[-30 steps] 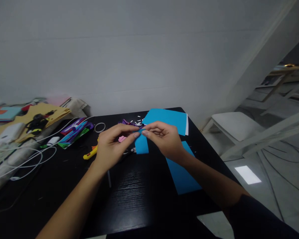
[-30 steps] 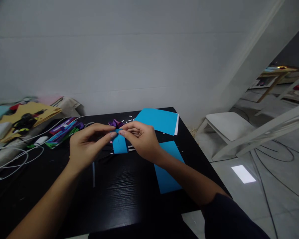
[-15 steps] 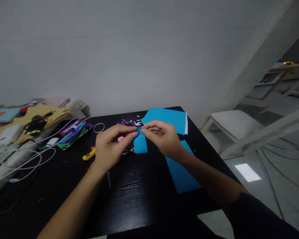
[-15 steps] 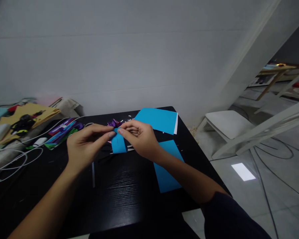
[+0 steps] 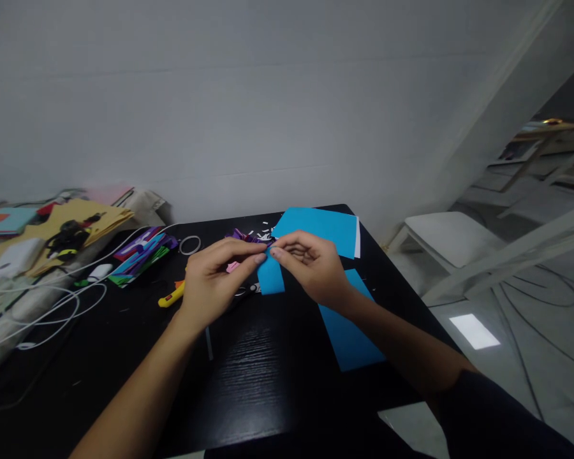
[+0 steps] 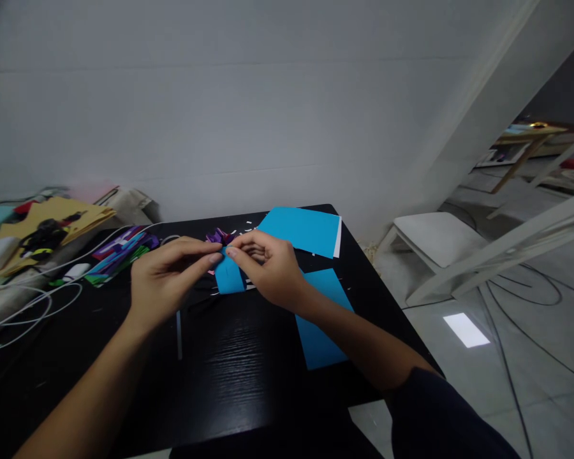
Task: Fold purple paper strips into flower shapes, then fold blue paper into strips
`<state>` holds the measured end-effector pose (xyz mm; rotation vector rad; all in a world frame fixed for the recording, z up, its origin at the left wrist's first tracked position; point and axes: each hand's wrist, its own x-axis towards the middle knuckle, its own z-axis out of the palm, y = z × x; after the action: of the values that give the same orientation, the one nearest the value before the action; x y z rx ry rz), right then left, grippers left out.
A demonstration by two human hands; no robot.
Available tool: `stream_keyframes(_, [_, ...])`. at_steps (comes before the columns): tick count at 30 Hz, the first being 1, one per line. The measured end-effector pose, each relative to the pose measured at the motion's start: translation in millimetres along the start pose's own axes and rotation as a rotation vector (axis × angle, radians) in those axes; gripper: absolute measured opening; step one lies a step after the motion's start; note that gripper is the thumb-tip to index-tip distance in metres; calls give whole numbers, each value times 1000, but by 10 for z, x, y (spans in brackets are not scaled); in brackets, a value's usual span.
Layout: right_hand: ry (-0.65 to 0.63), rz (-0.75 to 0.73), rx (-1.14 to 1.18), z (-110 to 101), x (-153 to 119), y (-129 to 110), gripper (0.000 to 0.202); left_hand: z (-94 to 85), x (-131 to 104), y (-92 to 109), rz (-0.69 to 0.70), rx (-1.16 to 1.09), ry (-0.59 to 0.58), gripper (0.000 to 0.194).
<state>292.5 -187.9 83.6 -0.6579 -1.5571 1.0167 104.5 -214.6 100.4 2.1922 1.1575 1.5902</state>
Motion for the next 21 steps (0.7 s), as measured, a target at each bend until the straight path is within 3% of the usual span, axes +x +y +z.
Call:
stream_keyframes(6, [-51, 87, 82, 9, 18, 52, 19, 18, -22, -14, -50, -35, 64, 12])
stream_keyframes(14, [-47, 50, 25, -1, 11, 119, 12, -6, -39, -52, -109, -40, -6, 11])
stream_keyframes(21, [-5, 58, 57, 19, 17, 79, 14, 1, -31, -50, -83, -34, 22, 12])
